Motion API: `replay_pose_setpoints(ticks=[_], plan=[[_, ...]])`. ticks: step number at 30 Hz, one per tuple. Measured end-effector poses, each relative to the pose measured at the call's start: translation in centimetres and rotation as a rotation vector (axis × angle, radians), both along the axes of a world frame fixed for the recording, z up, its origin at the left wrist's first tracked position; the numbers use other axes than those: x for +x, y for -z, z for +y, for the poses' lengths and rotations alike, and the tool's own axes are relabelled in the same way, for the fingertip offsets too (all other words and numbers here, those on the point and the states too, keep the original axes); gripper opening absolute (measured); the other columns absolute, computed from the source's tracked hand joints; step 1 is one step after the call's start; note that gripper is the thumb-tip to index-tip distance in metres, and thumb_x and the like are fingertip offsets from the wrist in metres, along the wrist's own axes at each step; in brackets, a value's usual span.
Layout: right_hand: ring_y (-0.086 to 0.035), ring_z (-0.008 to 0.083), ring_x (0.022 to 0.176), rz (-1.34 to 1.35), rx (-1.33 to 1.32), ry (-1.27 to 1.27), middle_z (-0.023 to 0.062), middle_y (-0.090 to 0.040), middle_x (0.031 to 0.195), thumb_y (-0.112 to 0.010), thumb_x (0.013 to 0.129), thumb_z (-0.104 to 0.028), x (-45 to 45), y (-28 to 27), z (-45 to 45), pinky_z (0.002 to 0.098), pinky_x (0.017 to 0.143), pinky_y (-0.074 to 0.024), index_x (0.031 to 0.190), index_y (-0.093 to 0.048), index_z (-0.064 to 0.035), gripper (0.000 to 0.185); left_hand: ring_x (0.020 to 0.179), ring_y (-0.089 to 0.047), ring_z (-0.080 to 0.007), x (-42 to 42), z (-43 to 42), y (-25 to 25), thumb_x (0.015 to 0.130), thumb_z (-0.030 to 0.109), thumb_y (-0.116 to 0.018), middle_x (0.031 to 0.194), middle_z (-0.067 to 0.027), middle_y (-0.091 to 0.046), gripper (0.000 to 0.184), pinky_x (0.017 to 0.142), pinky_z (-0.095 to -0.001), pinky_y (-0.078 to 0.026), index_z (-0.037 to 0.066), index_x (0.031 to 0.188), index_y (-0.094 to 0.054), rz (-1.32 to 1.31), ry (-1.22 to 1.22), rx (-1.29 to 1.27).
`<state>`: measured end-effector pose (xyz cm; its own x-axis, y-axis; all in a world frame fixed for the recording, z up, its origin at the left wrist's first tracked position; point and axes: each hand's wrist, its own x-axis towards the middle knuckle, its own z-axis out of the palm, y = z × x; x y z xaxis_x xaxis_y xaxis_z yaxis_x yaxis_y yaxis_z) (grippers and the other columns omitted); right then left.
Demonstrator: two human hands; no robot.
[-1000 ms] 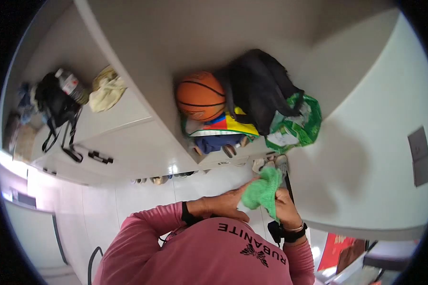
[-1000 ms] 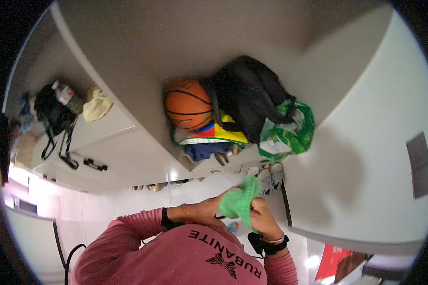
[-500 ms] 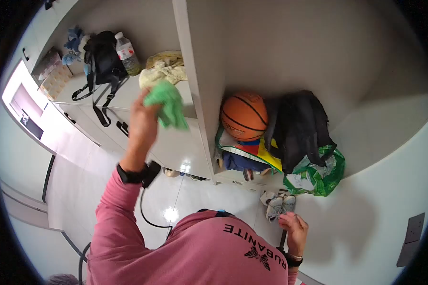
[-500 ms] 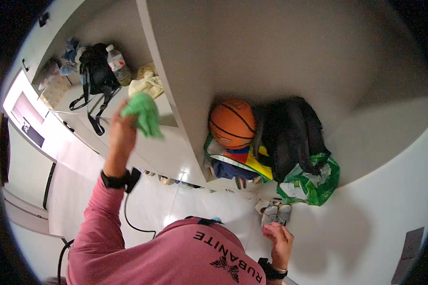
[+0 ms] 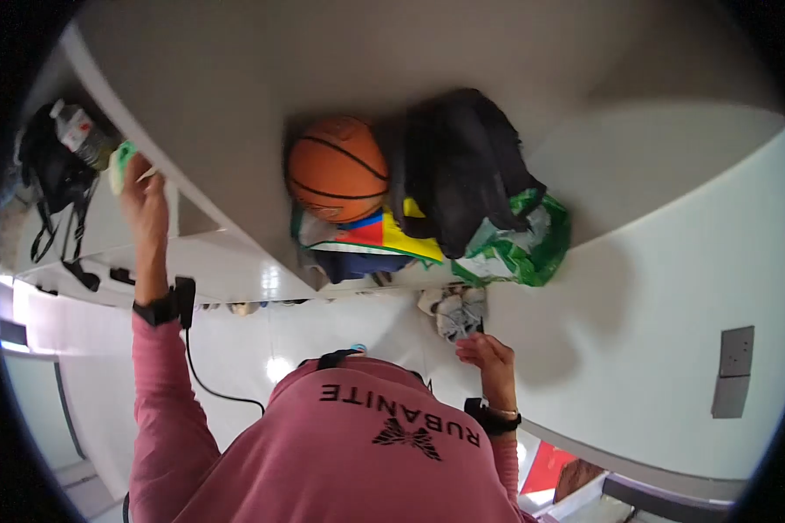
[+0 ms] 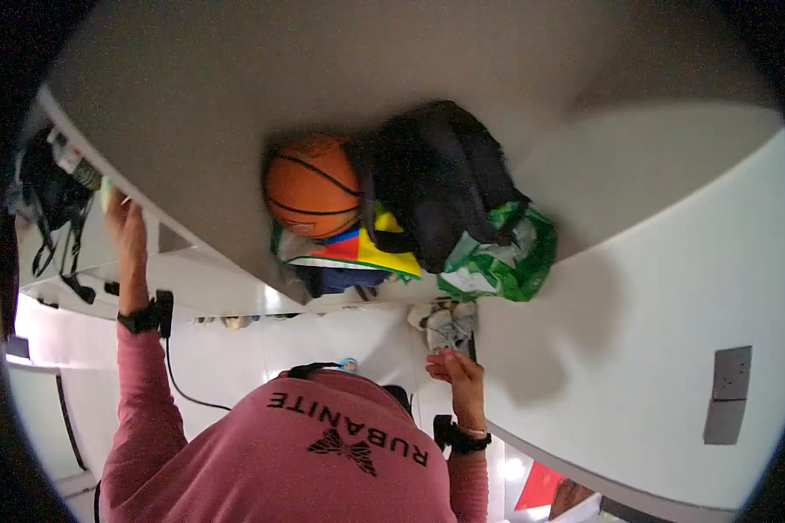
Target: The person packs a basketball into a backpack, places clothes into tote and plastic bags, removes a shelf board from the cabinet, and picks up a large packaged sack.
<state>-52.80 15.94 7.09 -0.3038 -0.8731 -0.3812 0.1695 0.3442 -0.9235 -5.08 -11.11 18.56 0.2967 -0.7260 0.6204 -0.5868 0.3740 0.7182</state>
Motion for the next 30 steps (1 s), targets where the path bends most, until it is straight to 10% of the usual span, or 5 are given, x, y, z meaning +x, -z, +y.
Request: replay_pose_setpoints(ticks=[7,14,17,22,30], plan=[[-0.065,0.021,0.073,0.021,0.026,-0.045,0.016,-0.064,0.092,-0.053,0.088,-0.011,-3.0,2.0,-3.8,0.0297,0.062,-0.0532,0.118,-0.047,0.0049,0.035,0.087,-0.051,-0.0187,-8.5,9.6,-0.1,0.083,-0.009,-0.045,0.097,-0.0127,-0.054,0.026,0.081,-0.0296,-0.041,-0.006,0.109,-0.046,0.037,0.05,-0.371],[-0.063,0.0176,0.072,0.559,-0.068,-0.272,0.0144,-0.062,0.089,-0.061,0.083,-0.02,-10.0,7.1,-13.5,0.0281,0.055,-0.051,0.125,-0.042,0.0068,0.053,0.064,-0.055,-0.0166,-17.6,14.0,12.1,0.075,-0.006,-0.059,0.075,-0.0091,-0.057,0.025,0.057,-0.0276,-0.043,0.003,0.099,-0.056,-0.037,0.708,0.672],[-0.063,0.0267,0.084,0.984,-0.113,-0.397,0.0211,-0.06,0.099,-0.065,0.079,-0.025,-12.6,4.2,-19.1,0.0351,0.065,-0.0507,0.123,-0.044,0.0076,0.059,0.068,-0.058,-0.0354,-18.2,16.4,19.8,0.076,0.015,-0.062,0.072,-0.018,-0.059,0.025,0.06,-0.0404,-0.047,0.006,0.099,-0.058,-0.392,0.647,0.859],[-0.05,0.0413,0.106,1.023,-0.296,-0.276,0.0291,-0.052,0.113,-0.069,0.073,-0.024,-16.7,0.6,-29.7,0.0422,0.091,-0.0398,0.121,-0.044,0.0081,0.063,0.072,-0.06,-0.0343,-19.8,23.4,30.0,0.08,0.028,-0.055,0.082,-0.017,-0.063,0.025,0.064,-0.0414,-0.048,0.005,0.088,-0.062,-0.341,0.484,0.973],[-0.042,0.0364,0.118,1.28,-0.856,-0.584,0.0227,-0.044,0.128,-0.074,0.067,-0.033,-11.9,-5.5,-43.7,0.0428,0.098,-0.0341,0.13,-0.038,-0.0046,0.078,0.071,-0.06,-0.0368,-26.3,30.0,32.9,0.079,0.03,-0.057,0.074,-0.0193,-0.062,0.029,0.064,-0.0411,-0.048,0.003,0.089,-0.063,-0.191,0.241,1.019]])
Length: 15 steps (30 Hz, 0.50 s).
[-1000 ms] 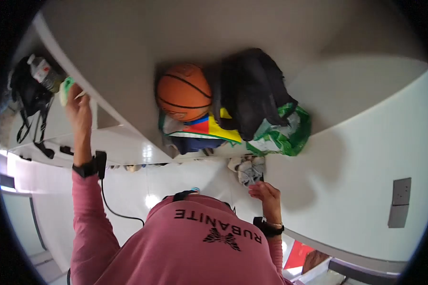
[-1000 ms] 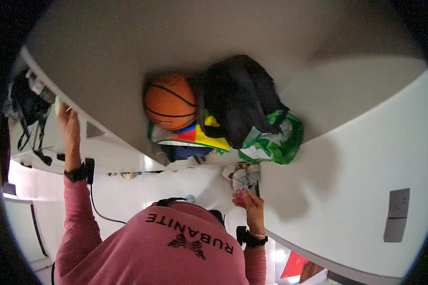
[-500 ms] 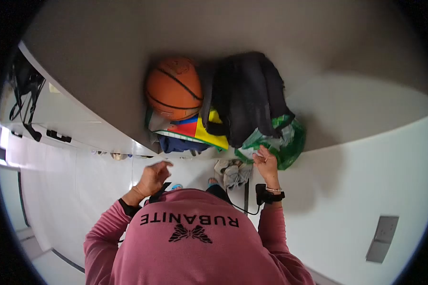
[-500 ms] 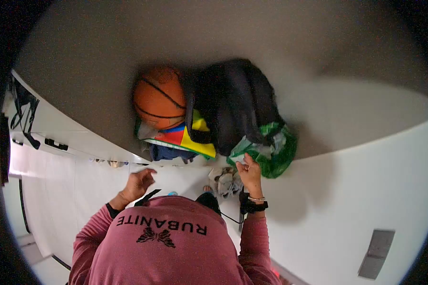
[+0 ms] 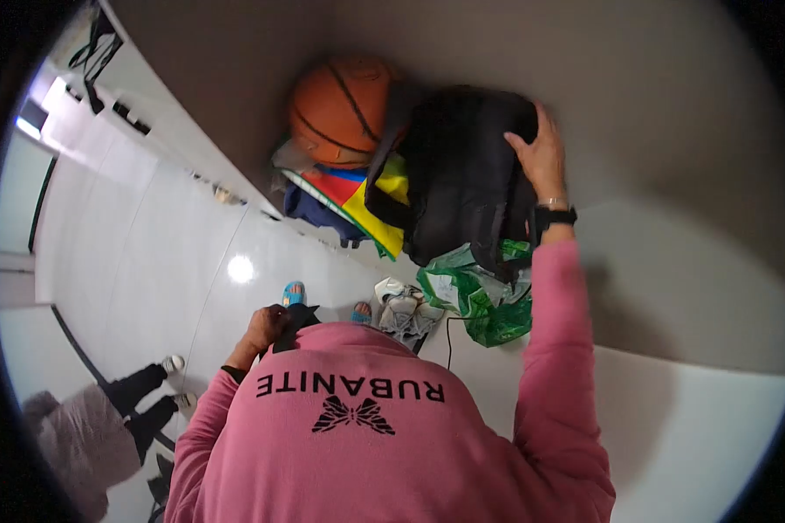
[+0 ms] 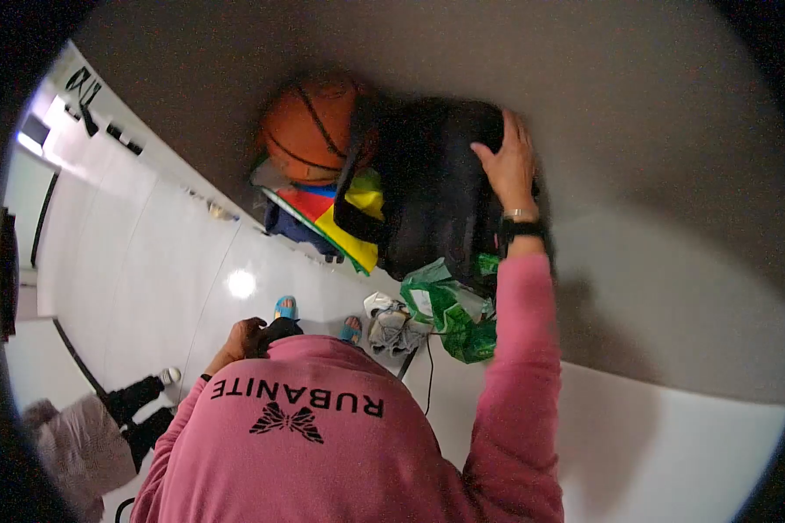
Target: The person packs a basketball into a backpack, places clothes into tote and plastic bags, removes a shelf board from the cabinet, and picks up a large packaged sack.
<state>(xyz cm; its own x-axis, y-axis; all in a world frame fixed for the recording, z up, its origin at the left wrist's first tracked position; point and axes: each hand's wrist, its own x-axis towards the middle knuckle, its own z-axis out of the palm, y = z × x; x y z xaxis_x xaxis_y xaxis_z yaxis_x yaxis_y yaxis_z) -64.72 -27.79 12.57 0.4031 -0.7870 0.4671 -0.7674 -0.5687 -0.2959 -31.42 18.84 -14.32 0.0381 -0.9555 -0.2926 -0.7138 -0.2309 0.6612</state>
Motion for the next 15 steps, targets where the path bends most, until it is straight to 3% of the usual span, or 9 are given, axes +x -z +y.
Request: replay_pose_setpoints(ticks=[4,6,8,10,12,13,15], plan=[[-0.039,0.0346,0.121,0.222,0.071,-0.065,0.0207,-0.042,0.131,-0.074,0.063,-0.045,3.0,-0.7,-1.7,0.0472,0.1,-0.0297,0.13,-0.039,-0.0071,0.085,0.071,-0.062,-0.0352,-2.2,1.0,-3.5,0.078,0.029,-0.057,0.075,-0.0201,-0.063,0.03,0.063,-0.0395,-0.049,0.003,0.091,-0.063,0.07,-0.253,0.162],[-0.038,0.0343,0.122,0.392,0.072,0.05,0.0178,-0.042,0.131,-0.074,0.059,-0.053,3.4,-0.7,-1.9,0.0504,0.101,-0.0269,0.131,-0.038,-0.0081,0.092,0.072,-0.063,-0.0342,-3.4,2.1,-4.4,0.078,0.027,-0.058,0.076,-0.0207,-0.063,0.029,0.063,-0.039,-0.049,0.002,0.091,-0.063,0.084,-0.37,0.173],[-0.041,0.0346,0.119,0.505,0.013,0.072,0.017,-0.046,0.127,-0.073,0.062,-0.049,3.6,0.1,-1.8,0.0503,0.1,-0.028,0.127,-0.043,-0.008,0.083,0.072,-0.063,-0.034,-3.5,3.7,-3.7,0.077,0.026,-0.058,0.076,-0.0205,-0.063,0.029,0.064,-0.0389,-0.049,0.002,0.092,-0.062,0.057,-0.353,0.185],[-0.049,0.0344,0.111,0.596,0.103,0.043,0.018,-0.055,0.117,-0.073,0.066,-0.043,3.2,0.1,-2.5,0.0469,0.095,-0.0353,0.12,-0.051,-0.0055,0.069,0.072,-0.063,-0.0339,-3.8,4.0,-4.3,0.077,0.026,-0.059,0.076,-0.0203,-0.063,0.029,0.064,-0.0388,-0.049,0.001,0.093,-0.062,0.031,-0.33,0.179],[-0.055,0.0341,0.101,0.305,0.159,0.065,0.0191,-0.06,0.106,-0.074,0.067,-0.035,1.7,-1.0,-2.9,0.0428,0.087,-0.0424,0.109,-0.058,-0.0024,0.055,0.071,-0.063,-0.0334,-4.4,4.4,-5.8,0.077,0.023,-0.058,0.075,-0.0194,-0.064,0.028,0.063,-0.0379,-0.049,0.0,0.094,-0.061,0.04,-0.482,0.137],[-0.058,0.0338,0.096,0.301,-0.063,0.078,0.0193,-0.061,0.101,-0.076,0.066,-0.028,0.9,-2.4,-2.8,0.04,0.082,-0.0462,0.104,-0.06,-0.0009,0.05,0.069,-0.063,-0.0311,-4.6,4.1,-7.2,0.078,0.018,-0.057,0.073,-0.0189,-0.063,0.025,0.062,-0.0358,-0.049,0.0,0.094,-0.06,0.019,-0.473,0.104],[-0.061,0.034,0.091,0.144,-0.066,0.135,0.021,-0.063,0.096,-0.076,0.065,-0.025,-0.6,-5.8,-1.7,0.0392,0.078,-0.048,0.098,-0.063,0.0006,0.044,0.067,-0.063,-0.0295,-4.5,4.2,-8.2,0.078,0.016,-0.057,0.073,-0.0186,-0.063,0.023,0.061,-0.0348,-0.049,0.0,0.093,-0.06,0.049,-0.503,0.062]])
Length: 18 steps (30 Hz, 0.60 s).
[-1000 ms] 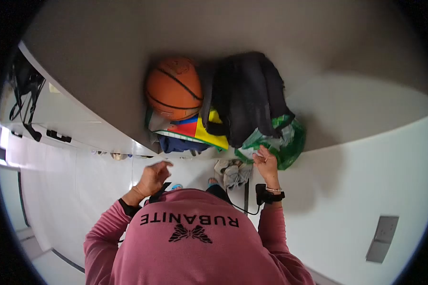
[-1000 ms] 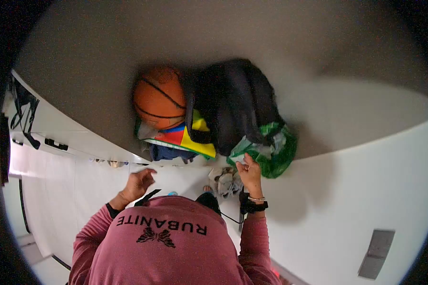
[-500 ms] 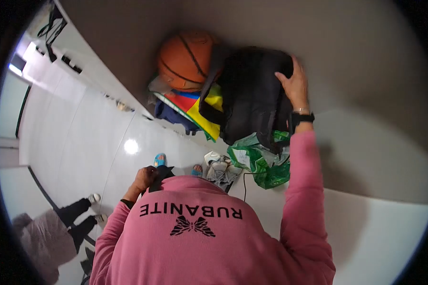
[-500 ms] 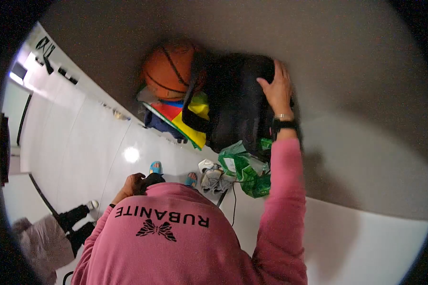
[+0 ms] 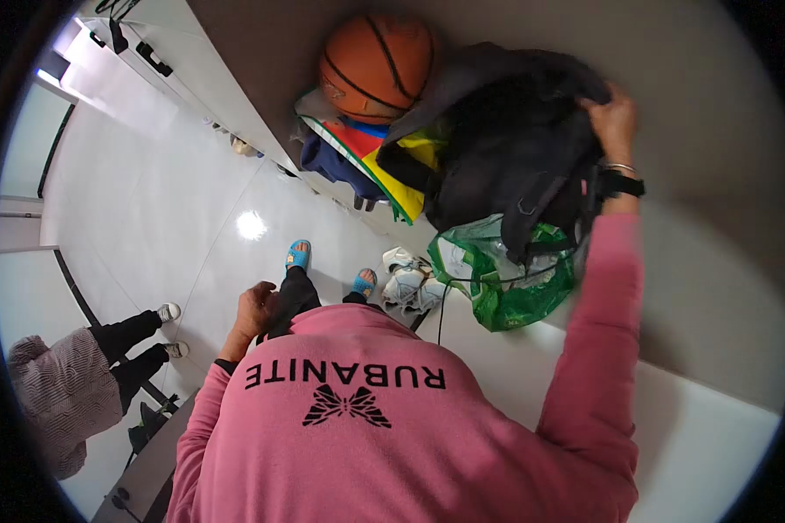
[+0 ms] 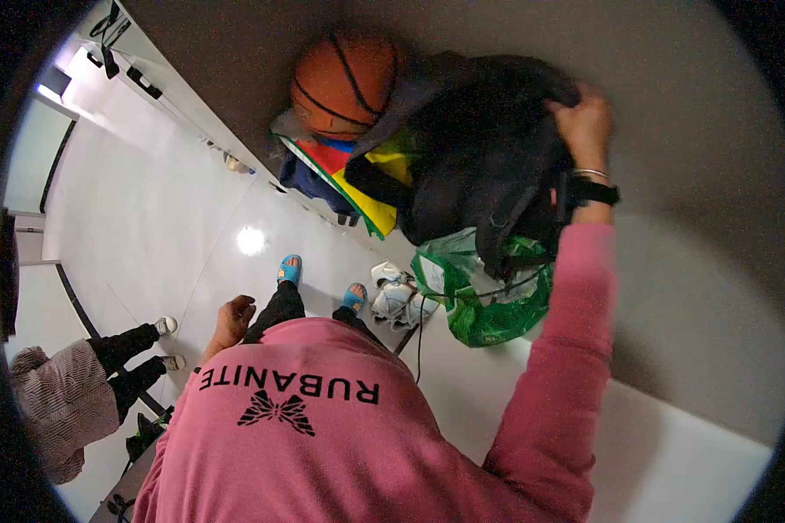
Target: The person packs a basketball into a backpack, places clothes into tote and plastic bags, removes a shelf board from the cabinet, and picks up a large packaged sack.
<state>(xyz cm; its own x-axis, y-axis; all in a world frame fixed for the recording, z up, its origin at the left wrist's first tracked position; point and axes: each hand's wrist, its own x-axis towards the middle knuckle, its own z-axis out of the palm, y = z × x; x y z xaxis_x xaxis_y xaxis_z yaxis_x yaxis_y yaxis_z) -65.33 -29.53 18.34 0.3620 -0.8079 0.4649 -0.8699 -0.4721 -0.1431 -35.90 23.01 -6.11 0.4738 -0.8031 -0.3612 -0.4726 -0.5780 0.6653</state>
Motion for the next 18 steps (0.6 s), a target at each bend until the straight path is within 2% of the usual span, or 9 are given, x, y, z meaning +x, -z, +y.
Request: replay_pose_setpoints(ticks=[5,6,7,9,12,14,15,17,18], plan=[[-0.06,0.0334,0.097,-0.025,-0.273,0.178,0.022,-0.061,0.104,-0.078,0.061,-0.025,-5.5,-5.8,-0.1,0.037,0.087,-0.0448,0.107,-0.061,0.0007,0.056,0.066,-0.063,-0.0269,0.5,-0.8,0.1,0.08,0.011,-0.056,0.074,-0.0179,-0.064,0.019,0.061,-0.0333,-0.048,-0.002,0.093,-0.059,0.043,-0.023,-0.131],[-0.058,0.0287,0.102,-0.003,-0.331,0.22,0.0201,-0.062,0.105,-0.077,0.061,-0.036,-6.6,-7.4,0.0,0.0333,0.088,-0.0431,0.112,-0.058,0.0013,0.065,0.065,-0.063,-0.0268,0.3,-1.7,-1.5,0.081,0.009,-0.055,0.074,-0.0179,-0.063,0.017,0.061,-0.0334,-0.048,-0.002,0.093,-0.058,0.007,0.009,-0.144],[-0.059,0.0261,0.1,-0.206,-0.307,0.154,0.0188,-0.062,0.105,-0.077,0.061,-0.036,-7.6,-8.7,-0.2,0.0325,0.088,-0.0429,0.111,-0.059,0.0013,0.065,0.065,-0.063,-0.0268,0.2,-2.3,-2.6,0.081,0.009,-0.055,0.074,-0.0179,-0.063,0.017,0.061,-0.0334,-0.048,-0.002,0.093,-0.058,0.009,0.008,-0.143],[-0.06,0.0245,0.099,-0.145,-0.49,0.216,0.0146,-0.064,0.104,-0.073,0.066,-0.038,-8.4,-11.6,0.1,0.0313,0.088,-0.0428,0.113,-0.059,-0.0039,0.061,0.079,-0.062,-0.0235,0.1,-3.3,-3.9,0.084,0.012,-0.054,0.086,-0.0182,-0.064,0.019,0.07,-0.0326,-0.048,-0.002,0.097,-0.059,0.081,0.036,-0.038],[-0.06,0.0237,0.099,-0.154,-0.587,0.199,0.0124,-0.064,0.105,-0.073,0.065,-0.042,-9.7,-15.4,0.0,0.0298,0.087,-0.0433,0.112,-0.061,-0.0076,0.059,0.077,-0.061,-0.0218,-0.6,-4.5,-4.8,0.085,0.011,-0.054,0.084,-0.0168,-0.063,0.019,0.069,-0.0317,-0.047,-0.003,0.098,-0.057,0.106,0.062,-0.116],[-0.062,0.0225,0.095,-0.092,-0.846,0.19,0.0112,-0.064,0.104,-0.074,0.064,-0.045,-12.0,-17.3,-2.3,0.0281,0.083,-0.0451,0.109,-0.063,-0.0094,0.059,0.071,-0.058,-0.0199,-1.5,-5.0,-5.2,0.085,0.01,-0.054,0.082,-0.015,-0.062,0.018,0.066,-0.0302,-0.046,-0.002,0.098,-0.057,0.11,0.065,-0.17],[-0.062,0.0225,0.095,-0.1,-0.848,0.184,0.0112,-0.064,0.104,-0.074,0.064,-0.045,-12.1,-19.0,-2.4,0.0281,0.083,-0.0451,0.109,-0.063,-0.0094,0.059,0.071,-0.058,-0.0199,-1.9,-5.5,-5.9,0.085,0.01,-0.054,0.082,-0.015,-0.062,0.018,0.066,-0.0302,-0.046,-0.002,0.098,-0.057,0.105,0.057,-0.173],[-0.063,0.023,0.092,0.038,-0.746,0.177,0.0099,-0.064,0.106,-0.074,0.065,-0.048,-12.8,-22.3,-1.9,0.0281,0.079,-0.0467,0.108,-0.064,-0.0112,0.058,0.067,-0.056,-0.0179,-2.6,-6.1,-7.7,0.085,0.011,-0.055,0.083,-0.014,-0.062,0.018,0.062,-0.0294,-0.045,-0.002,0.098,-0.057,0.146,0.061,-0.16],[-0.063,0.0245,0.08,0.482,-1.137,0.146,0.0102,-0.066,0.096,-0.074,0.066,-0.034,-14.3,-22.6,-2.8,0.0306,0.074,-0.0476,0.101,-0.066,-0.0094,0.043,0.065,-0.054,-0.0163,-2.6,-6.2,-7.8,0.085,0.012,-0.056,0.083,-0.0128,-0.062,0.02,0.059,-0.0289,-0.044,-0.002,0.1,-0.057,0.143,0.065,-0.156]])
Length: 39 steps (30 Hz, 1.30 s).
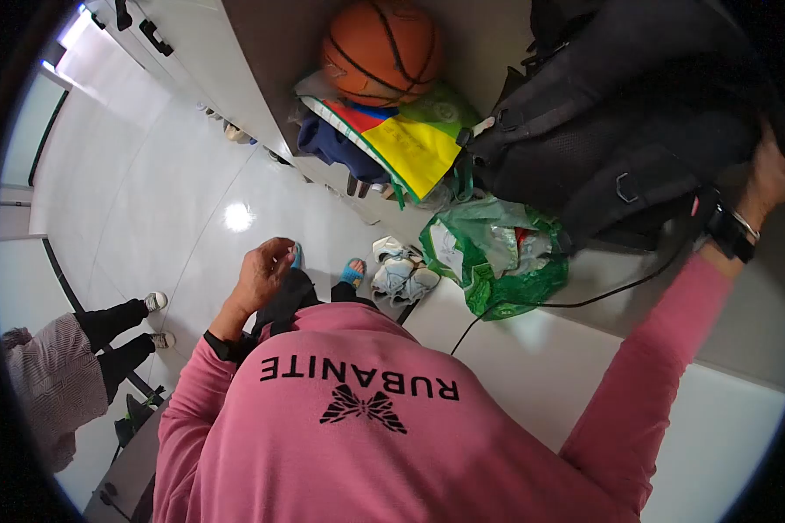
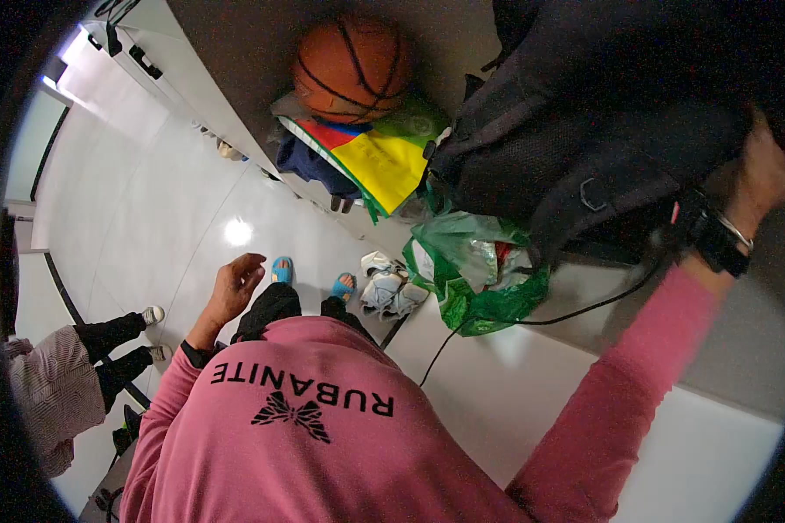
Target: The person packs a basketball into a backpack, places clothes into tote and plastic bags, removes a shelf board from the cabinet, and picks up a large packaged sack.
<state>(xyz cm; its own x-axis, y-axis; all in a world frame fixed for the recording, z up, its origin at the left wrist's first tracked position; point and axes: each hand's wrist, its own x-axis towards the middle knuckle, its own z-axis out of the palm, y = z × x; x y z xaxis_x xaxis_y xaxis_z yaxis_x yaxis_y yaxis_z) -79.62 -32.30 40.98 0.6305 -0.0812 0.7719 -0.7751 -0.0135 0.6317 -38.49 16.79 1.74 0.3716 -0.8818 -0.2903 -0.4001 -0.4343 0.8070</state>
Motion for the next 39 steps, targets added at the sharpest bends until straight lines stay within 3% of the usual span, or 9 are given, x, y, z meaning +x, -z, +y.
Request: replay_pose_setpoints(ticks=[3,22,25,27,33,34,35,36,39], plan=[[-0.063,0.0281,0.068,-0.264,0.207,-0.699,0.0214,-0.065,0.081,-0.068,0.067,-0.013,9.8,0.3,11.4,0.0393,0.064,-0.0481,0.088,-0.064,0.0065,0.029,0.067,-0.055,-0.0153,-0.2,-0.5,-1.1,0.086,0.012,-0.056,0.084,-0.0111,-0.062,0.02,0.059,-0.0284,-0.043,-0.002,0.1,-0.057,-0.021,-0.004,-0.127],[-0.049,0.0173,0.053,-0.292,0.259,-0.993,0.011,-0.059,0.066,-0.069,0.067,-0.01,14.9,-4.8,30.2,0.0311,0.048,-0.0406,0.083,-0.058,0.0115,0.029,0.089,-0.055,-0.0163,4.7,5.2,-11.2,0.085,0.019,-0.058,0.108,-0.0126,-0.055,0.057,0.081,-0.0289,-0.043,0.002,0.133,-0.034,0.137,-0.129,-0.717],[-0.045,0.0142,0.054,-0.182,0.402,-1.012,0.007,-0.056,0.064,-0.07,0.068,-0.01,18.0,-3.5,32.1,0.0299,0.048,-0.0389,0.084,-0.057,0.0116,0.03,0.092,-0.054,-0.0174,5.6,7.3,-13.0,0.086,0.013,-0.051,0.11,-0.0134,-0.054,0.047,0.081,-0.0296,-0.043,-0.002,0.128,-0.039,0.092,-0.19,-0.83],[-0.051,0.0159,0.065,0.053,0.467,-1.557,0.0104,-0.06,0.075,-0.069,0.071,-0.012,22.1,-1.3,30.5,0.0288,0.062,-0.0429,0.087,-0.058,0.0093,0.029,0.095,-0.054,-0.0181,6.1,9.0,-14.0,0.087,0.008,-0.044,0.109,-0.0134,-0.054,0.035,0.081,-0.0297,-0.043,-0.005,0.12,-0.045,0.049,-0.247,-0.902],[-0.06,0.0136,0.071,-0.615,0.722,-1.207,0.0055,-0.064,0.076,-0.059,0.06,0.005,31.7,6.6,39.1,0.0263,0.07,-0.0494,0.081,-0.064,0.0004,0.022,0.086,-0.051,-0.0222,7.4,14.6,-15.1,0.091,0.011,-0.039,0.094,-0.0154,-0.053,0.021,0.076,-0.0331,-0.042,-0.005,0.088,-0.052,-0.23,-0.414,-1.045],[-0.06,0.0137,0.07,-0.612,0.891,-1.435,0.0096,-0.064,0.075,-0.062,0.067,0.003,32.4,8.0,38.2,0.0263,0.066,-0.0504,0.1,-0.06,0.0035,0.032,0.083,-0.049,-0.0219,7.3,15.9,-15.1,0.091,0.013,-0.039,0.089,-0.0151,-0.052,0.022,0.074,-0.0324,-0.041,-0.005,0.085,-0.051,-0.179,-0.411,-1.084],[-0.054,0.0316,0.078,-0.037,0.668,-0.795,0.0148,-0.058,0.083,-0.061,0.063,-0.02,31.6,11.5,39.2,0.0429,0.073,-0.0411,0.09,-0.063,-0.0077,0.029,0.08,-0.048,-0.0217,7.2,17.1,-15.5,0.092,0.015,-0.039,0.083,-0.0149,-0.051,0.024,0.072,-0.0317,-0.04,-0.004,0.082,-0.05,-0.131,-0.411,-1.119],[-0.049,0.0331,0.071,-0.453,0.588,-1.542,0.0146,-0.05,0.077,-0.058,0.056,-0.013,34.8,12.2,39.4,0.0437,0.068,-0.0384,0.08,-0.058,-0.0057,0.026,0.072,-0.046,-0.0217,7.1,18.0,-16.4,0.093,0.023,-0.039,0.075,-0.0133,-0.049,0.035,0.068,-0.031,-0.038,-0.004,0.073,-0.048,-0.135,-0.258,-1.149],[-0.052,0.0294,0.074,-0.614,0.98,-1.548,0.012,-0.051,0.079,-0.059,0.05,0.002,36.9,15.2,44.1,0.0343,0.062,-0.0437,0.082,-0.056,-0.002,0.032,0.066,-0.05,-0.023,5.8,19.1,-17.6,0.093,0.039,-0.037,0.073,-0.0163,-0.053,0.051,0.068,-0.0304,-0.039,-0.001,0.066,-0.051,0.153,-0.04,-0.94]])
